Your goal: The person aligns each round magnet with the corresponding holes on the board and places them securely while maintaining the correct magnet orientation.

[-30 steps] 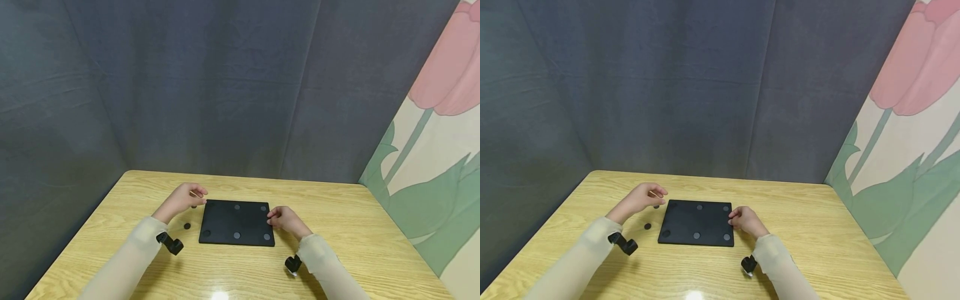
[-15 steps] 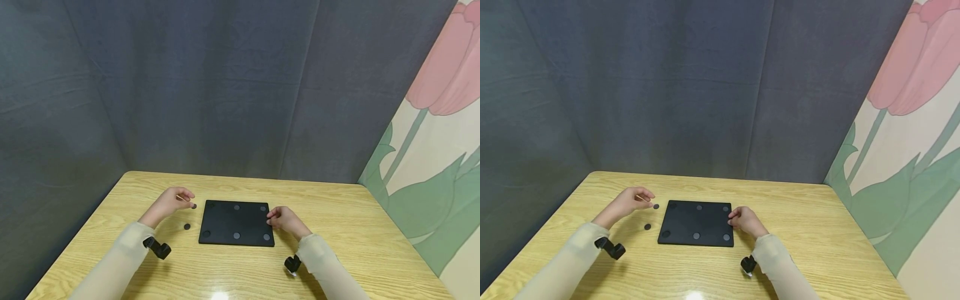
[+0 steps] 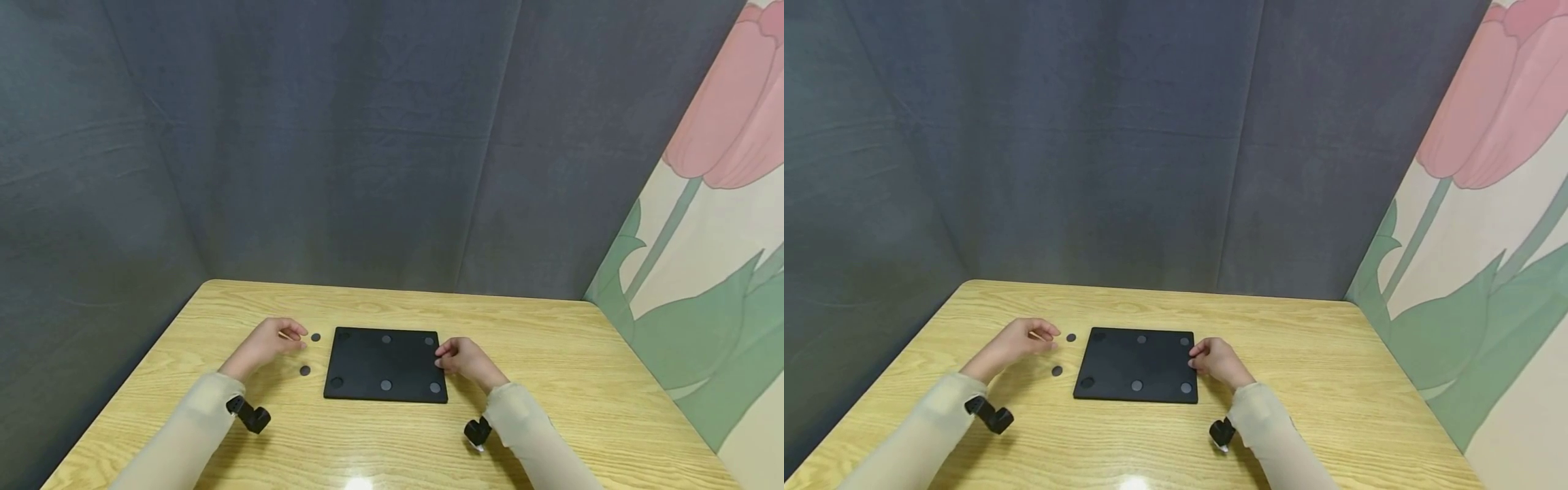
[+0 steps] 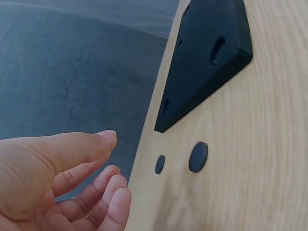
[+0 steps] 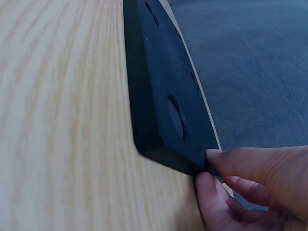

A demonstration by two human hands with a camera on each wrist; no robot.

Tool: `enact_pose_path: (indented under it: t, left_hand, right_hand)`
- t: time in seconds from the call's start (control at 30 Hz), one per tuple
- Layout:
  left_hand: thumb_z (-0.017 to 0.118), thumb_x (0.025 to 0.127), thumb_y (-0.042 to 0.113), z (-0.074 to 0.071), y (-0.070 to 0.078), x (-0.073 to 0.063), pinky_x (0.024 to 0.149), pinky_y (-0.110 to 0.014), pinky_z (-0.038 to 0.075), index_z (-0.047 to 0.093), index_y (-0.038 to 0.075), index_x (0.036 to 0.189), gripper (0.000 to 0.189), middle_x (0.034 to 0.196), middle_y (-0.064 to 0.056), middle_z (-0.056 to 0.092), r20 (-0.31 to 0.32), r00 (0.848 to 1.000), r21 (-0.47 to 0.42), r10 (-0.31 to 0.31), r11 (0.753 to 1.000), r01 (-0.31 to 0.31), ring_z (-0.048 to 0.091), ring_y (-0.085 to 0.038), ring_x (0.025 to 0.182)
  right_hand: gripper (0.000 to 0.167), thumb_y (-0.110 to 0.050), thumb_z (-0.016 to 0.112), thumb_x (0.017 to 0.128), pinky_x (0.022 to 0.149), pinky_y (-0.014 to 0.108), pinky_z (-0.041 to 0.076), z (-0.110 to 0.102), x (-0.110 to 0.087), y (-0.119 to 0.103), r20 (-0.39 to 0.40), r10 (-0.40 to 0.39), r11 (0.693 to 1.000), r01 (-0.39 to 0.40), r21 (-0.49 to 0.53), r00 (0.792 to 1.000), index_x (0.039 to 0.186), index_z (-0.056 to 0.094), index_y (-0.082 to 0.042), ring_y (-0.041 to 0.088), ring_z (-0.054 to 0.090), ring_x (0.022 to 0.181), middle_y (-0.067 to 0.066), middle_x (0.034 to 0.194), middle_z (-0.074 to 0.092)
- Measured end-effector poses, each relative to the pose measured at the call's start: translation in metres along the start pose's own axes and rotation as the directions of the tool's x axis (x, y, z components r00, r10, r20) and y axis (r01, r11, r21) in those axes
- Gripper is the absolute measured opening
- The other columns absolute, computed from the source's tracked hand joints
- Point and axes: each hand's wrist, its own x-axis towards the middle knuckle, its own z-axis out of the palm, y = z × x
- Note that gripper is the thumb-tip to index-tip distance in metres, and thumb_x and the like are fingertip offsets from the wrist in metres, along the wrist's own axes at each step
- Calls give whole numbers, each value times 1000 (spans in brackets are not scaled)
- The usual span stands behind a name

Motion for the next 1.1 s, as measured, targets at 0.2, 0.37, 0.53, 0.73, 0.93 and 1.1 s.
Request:
enact_pose_path:
  t: [0.2, 0.37, 0.53, 0.73, 0.93, 1.1]
  left_hand:
    - [69, 87, 9, 2, -8, -1, 68, -30, 47, 65, -2, 108, 23, 94, -10, 60, 0, 1000, 9, -6, 1000, 6, 56, -18, 81]
    - [69, 86, 7, 5, -13, -2, 67, -29, 49, 64, -3, 106, 23, 92, -10, 60, 23, 1000, -5, -3, 1000, 3, 56, -17, 79]
    - [69, 85, 5, 9, -18, -2, 66, -30, 49, 64, -3, 104, 22, 90, -9, 60, 62, 998, -10, -9, 1000, 10, 55, -17, 77]
    - [70, 84, 4, 12, -23, -2, 65, -30, 48, 65, -1, 102, 19, 88, -7, 59, 78, 996, -7, -41, 999, 41, 53, -17, 74]
    - [70, 83, 4, 12, -23, -3, 65, -30, 47, 65, -2, 102, 20, 86, -8, 58, 83, 995, -14, -52, 998, 54, 52, -17, 73]
    - [69, 82, 4, 9, -23, -4, 63, -26, 46, 65, -3, 100, 19, 84, -7, 58, 111, 994, -17, -12, 1000, 14, 52, -16, 72]
  right_hand:
    - [11, 3, 67, 86, 67, 30, 52, 0, 0, 0, 6, 3, 1000, -3, 0, 1000, 96, 62, 2, 18, 58, 72, 10, 84, 58]
    - [11, 2, 67, 86, 67, 30, 52, -1, 0, -1, 9, -3, 1000, 3, -9, 1000, 96, 62, 2, 17, 57, 73, 10, 85, 58]
    - [11, 3, 67, 86, 66, 30, 52, 0, 1, 0, 6, 1, 1000, -1, -6, 1000, 96, 62, 2, 17, 57, 72, 10, 84, 58]
    - [11, 4, 66, 87, 67, 30, 52, 0, 1, -1, 5, 17, 1000, -17, 5, 1000, 96, 62, 2, 17, 57, 73, 10, 84, 58]
    - [11, 5, 66, 86, 67, 29, 53, 1, 1, -1, 2, 18, 1000, -18, 7, 1000, 96, 62, 2, 17, 58, 73, 10, 84, 58]
    - [11, 5, 66, 86, 66, 29, 52, 0, 1, 0, 2, 20, 1000, -20, 8, 1000, 95, 62, 2, 17, 57, 73, 10, 84, 58]
